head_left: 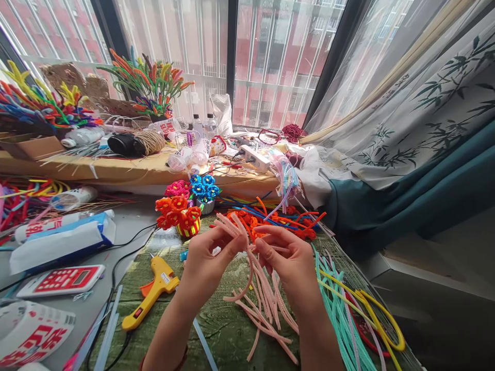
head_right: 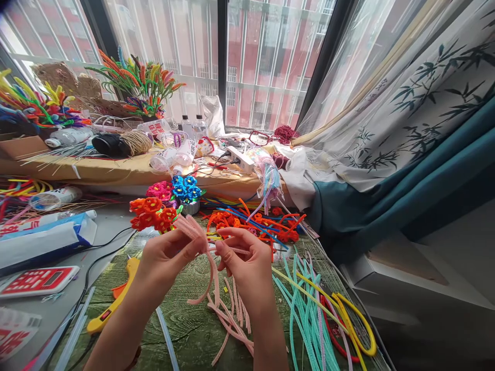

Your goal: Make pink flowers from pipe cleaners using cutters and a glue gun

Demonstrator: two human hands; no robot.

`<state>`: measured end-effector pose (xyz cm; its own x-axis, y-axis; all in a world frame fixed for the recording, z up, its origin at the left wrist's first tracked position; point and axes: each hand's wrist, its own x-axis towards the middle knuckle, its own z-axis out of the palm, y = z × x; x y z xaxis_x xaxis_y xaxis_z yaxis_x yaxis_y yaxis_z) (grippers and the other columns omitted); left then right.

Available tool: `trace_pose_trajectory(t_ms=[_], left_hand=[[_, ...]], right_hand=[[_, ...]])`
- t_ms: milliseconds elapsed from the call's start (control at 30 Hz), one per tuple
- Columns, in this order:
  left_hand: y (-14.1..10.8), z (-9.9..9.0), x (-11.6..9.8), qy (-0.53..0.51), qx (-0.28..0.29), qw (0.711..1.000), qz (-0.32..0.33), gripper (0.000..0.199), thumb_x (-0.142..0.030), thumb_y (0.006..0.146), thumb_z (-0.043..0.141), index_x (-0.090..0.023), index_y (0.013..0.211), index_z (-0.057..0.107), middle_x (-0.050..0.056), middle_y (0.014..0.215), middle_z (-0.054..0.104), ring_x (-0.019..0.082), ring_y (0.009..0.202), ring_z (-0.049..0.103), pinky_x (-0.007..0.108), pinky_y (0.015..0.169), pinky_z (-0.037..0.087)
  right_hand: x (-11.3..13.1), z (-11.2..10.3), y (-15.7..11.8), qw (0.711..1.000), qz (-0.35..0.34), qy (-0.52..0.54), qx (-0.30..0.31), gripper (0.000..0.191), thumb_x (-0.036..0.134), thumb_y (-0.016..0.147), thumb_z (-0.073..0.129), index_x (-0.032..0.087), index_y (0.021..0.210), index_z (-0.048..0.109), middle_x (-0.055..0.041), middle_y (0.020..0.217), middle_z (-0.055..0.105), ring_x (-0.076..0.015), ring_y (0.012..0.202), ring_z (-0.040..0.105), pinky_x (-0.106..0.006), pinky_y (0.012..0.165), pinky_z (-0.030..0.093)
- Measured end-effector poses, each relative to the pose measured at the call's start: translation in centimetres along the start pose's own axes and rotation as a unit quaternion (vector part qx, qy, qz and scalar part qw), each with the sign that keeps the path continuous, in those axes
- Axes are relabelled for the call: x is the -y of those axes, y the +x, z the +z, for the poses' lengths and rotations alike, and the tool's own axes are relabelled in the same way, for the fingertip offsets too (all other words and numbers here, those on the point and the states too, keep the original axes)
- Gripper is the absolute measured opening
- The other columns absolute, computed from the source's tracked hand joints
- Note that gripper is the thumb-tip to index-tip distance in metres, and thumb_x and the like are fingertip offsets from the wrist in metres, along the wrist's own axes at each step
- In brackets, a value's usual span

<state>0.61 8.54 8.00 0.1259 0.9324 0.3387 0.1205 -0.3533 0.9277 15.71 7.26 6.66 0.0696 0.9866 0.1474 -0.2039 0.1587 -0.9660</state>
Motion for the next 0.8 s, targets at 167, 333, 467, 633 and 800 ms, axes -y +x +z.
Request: trace_pose_trajectory(t_ms=[167,333,467,633,800], left_hand=[[-0.1,-0.2,-0.4,-0.076,0.013,0.996,-0.035,0.017,-0.028,0.084,0.063,-0.015,0.074,0.067,-0.002,0.067,0.064,0.009,0.061,0.056,0.016,0.055,0.043],[-0.2,0.2,-0.8,-0.045,-0.009,0.998,-0.03,0.012,-0.024,0.081,0.066,-0.015,0.073,0.068,-0.002,0.066,0.066,0.008,0.059,0.056,0.016,0.054,0.043],[-0.2,0.3,-1.0,-0.025,0.01,1.0,-0.006,0.01,-0.025,0.083,0.065,-0.018,0.076,0.068,-0.003,0.069,0.066,0.009,0.062,0.058,0.017,0.057,0.045],[-0.3,0.2,-1.2,0.026,0.066,0.995,0.063,0.005,-0.024,0.085,0.064,-0.019,0.085,0.066,0.001,0.084,0.069,0.014,0.078,0.062,0.022,0.066,0.047],[-0.6,0.3,-1.1,0.032,0.014,0.993,0.111,0.011,-0.019,0.084,0.065,-0.018,0.073,0.062,0.002,0.078,0.069,0.014,0.074,0.063,0.022,0.06,0.046]], right_hand=[[0.3,-0.1,-0.2,0.998,-0.046,-0.037,0.019,0.008,0.031,0.08,0.073,0.024,0.079,0.072,0.0011,0.076,0.073,-0.0128,0.069,0.066,-0.023,0.064,0.05],[1.3,-0.5,-0.5,0.98,-0.134,-0.137,0.059,0.011,0.028,0.077,0.077,0.025,0.087,0.074,-0.0002,0.09,0.07,-0.0178,0.087,0.064,-0.028,0.075,0.049],[1.7,-0.3,-0.8,0.962,-0.189,-0.195,0.018,0.004,0.024,0.079,0.076,0.025,0.082,0.074,0.0012,0.085,0.068,-0.0147,0.082,0.062,-0.024,0.07,0.047],[1.7,-0.2,-0.9,0.954,-0.208,-0.215,-0.003,0.006,0.018,0.082,0.072,0.024,0.081,0.073,0.001,0.083,0.066,-0.0142,0.079,0.061,-0.024,0.066,0.046],[1.9,-0.2,-1.0,0.949,-0.219,-0.226,0.006,0.004,0.018,0.083,0.07,0.022,0.08,0.071,-0.001,0.086,0.064,-0.0165,0.081,0.061,-0.027,0.069,0.048]])
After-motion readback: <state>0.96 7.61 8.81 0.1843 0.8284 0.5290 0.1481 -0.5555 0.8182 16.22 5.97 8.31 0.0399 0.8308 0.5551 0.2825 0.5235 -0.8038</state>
